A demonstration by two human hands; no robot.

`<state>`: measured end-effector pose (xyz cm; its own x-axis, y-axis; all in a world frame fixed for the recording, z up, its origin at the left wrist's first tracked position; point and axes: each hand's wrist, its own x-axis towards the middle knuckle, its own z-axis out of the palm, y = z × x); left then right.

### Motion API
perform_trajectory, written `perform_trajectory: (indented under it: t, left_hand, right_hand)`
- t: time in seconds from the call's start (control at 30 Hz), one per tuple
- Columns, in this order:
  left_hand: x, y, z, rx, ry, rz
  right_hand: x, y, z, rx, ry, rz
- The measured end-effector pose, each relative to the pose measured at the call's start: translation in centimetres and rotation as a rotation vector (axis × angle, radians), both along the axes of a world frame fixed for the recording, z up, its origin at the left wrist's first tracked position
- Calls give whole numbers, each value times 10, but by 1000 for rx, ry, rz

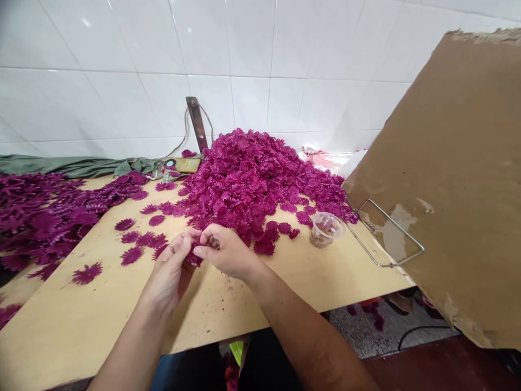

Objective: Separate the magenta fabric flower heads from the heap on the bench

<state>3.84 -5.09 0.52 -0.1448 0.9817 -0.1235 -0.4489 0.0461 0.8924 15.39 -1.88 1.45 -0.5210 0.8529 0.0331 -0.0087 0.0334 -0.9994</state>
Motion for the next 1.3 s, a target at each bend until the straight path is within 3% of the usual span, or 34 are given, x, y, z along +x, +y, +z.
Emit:
perform_trajectory:
  t: [0.13, 0.4, 0.47, 0.5, 0.57, 0.63, 0.7, 0.8, 0.97, 1.07, 1.17, 1.3]
  left_hand:
    - [0, 2, 0, 30, 14, 11]
    - [7, 8, 4, 86, -82, 158]
    - [-4, 7, 7, 94, -116, 245]
    - [-13, 6, 9, 100, -126, 303]
    - [-30, 3, 11, 136, -136, 400]
    - [-41, 1, 12, 167, -122, 376]
    - [-42, 0, 12, 151, -84, 289]
    - [-31, 1, 10, 66, -20, 198]
    - [-17, 1, 8, 11, 142, 117]
    - [-16, 1, 4, 41, 236, 91]
    - [-18, 4, -1, 90, 305, 109]
    - [-30, 13, -5, 119, 456, 204]
  right_hand:
    - [-3, -5, 4, 154, -60, -130]
    - [-14, 0, 5, 279, -107, -355]
    - [3, 16, 1, 330, -167, -514]
    - [16, 26, -2, 342, -205, -682]
    - [46, 47, -8, 272, -229, -903]
    - [71, 62, -11, 271, -263, -967]
    - [81, 66, -10, 335, -314, -980]
    - [70, 50, -1, 459, -415, -913]
    - [26, 2, 13, 321, -317, -420]
    - [8, -17, 13, 263, -253, -269]
    - [7, -15, 9, 300, -308, -326]
    - [38, 17, 2, 446, -592, -674]
